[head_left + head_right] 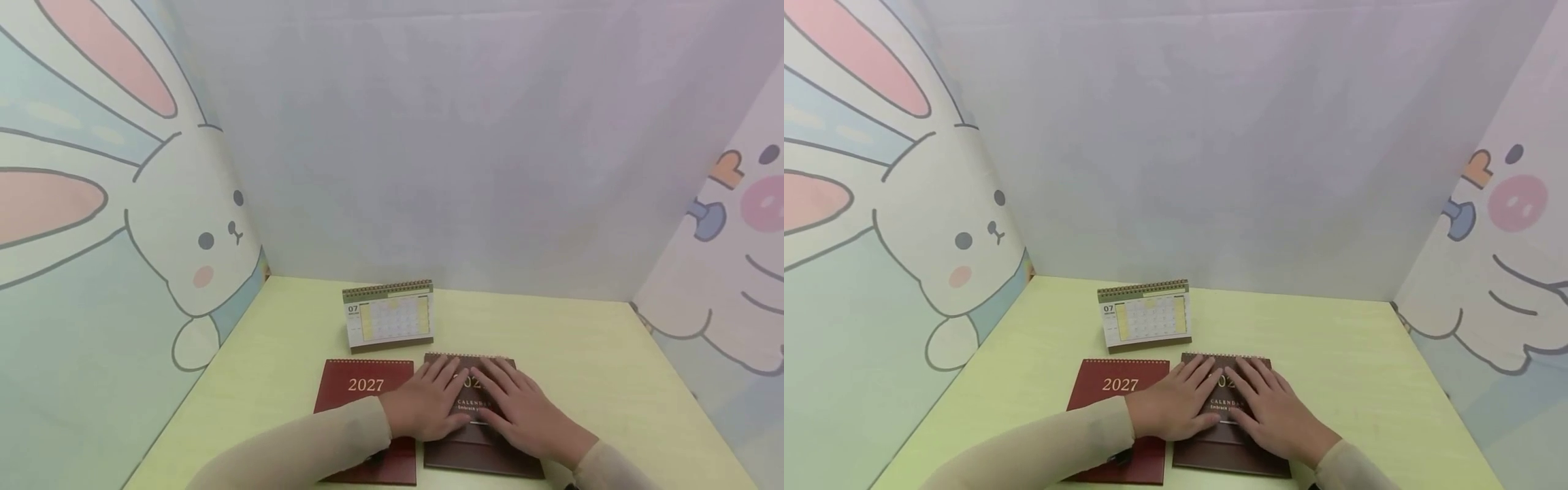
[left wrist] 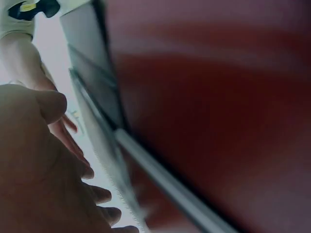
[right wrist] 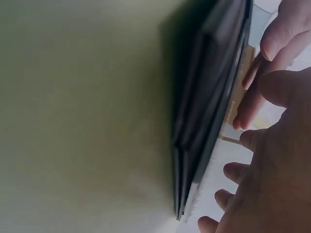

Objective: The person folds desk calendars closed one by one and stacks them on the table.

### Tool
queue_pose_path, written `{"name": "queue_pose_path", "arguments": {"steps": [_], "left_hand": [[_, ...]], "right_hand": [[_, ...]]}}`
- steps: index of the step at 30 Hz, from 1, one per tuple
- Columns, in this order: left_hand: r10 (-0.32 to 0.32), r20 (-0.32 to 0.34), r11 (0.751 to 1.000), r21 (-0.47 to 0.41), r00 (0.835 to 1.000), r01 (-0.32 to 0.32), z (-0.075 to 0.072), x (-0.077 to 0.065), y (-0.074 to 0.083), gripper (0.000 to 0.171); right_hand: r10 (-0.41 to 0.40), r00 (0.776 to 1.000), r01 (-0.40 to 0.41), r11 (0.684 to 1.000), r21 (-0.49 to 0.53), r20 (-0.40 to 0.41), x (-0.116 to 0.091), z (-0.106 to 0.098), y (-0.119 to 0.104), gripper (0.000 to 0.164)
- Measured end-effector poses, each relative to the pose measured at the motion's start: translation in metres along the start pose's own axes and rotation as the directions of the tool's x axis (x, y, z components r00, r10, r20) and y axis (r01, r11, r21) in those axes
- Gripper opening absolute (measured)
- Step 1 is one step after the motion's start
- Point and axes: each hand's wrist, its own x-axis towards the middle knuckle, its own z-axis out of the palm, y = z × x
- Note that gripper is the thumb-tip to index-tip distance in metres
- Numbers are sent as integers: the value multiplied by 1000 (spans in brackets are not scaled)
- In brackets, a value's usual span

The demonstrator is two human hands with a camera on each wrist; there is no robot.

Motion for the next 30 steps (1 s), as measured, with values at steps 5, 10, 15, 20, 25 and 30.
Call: {"name": "queue_pose_path", "arguments": {"steps": [5, 10, 15, 20, 25, 30], "left_hand": [[-1, 13, 999, 42, 1000, 0, 5, 1, 0, 85], [-4, 10, 996, 85, 1000, 3, 8, 1, -1, 84], [-21, 29, 996, 90, 999, 18, 10, 2, -2, 83], [-27, 43, 996, 85, 999, 23, 8, 2, -2, 83], [-27, 50, 996, 82, 998, 22, 8, 2, -1, 82], [-29, 60, 996, 86, 998, 24, 7, 2, 0, 83]], "right_hand": [[41, 993, -47, 997, 55, 106, 0, 5, 1, 69], [77, 981, -96, 990, 99, 178, 3, 9, 1, 73], [88, 970, -114, 988, 106, 228, 5, 9, 1, 76], [84, 966, -112, 988, 106, 244, 6, 6, -2, 76], [81, 963, -107, 990, 90, 257, 6, 5, -3, 76], [81, 959, -105, 991, 79, 270, 7, 3, -4, 77]]}}
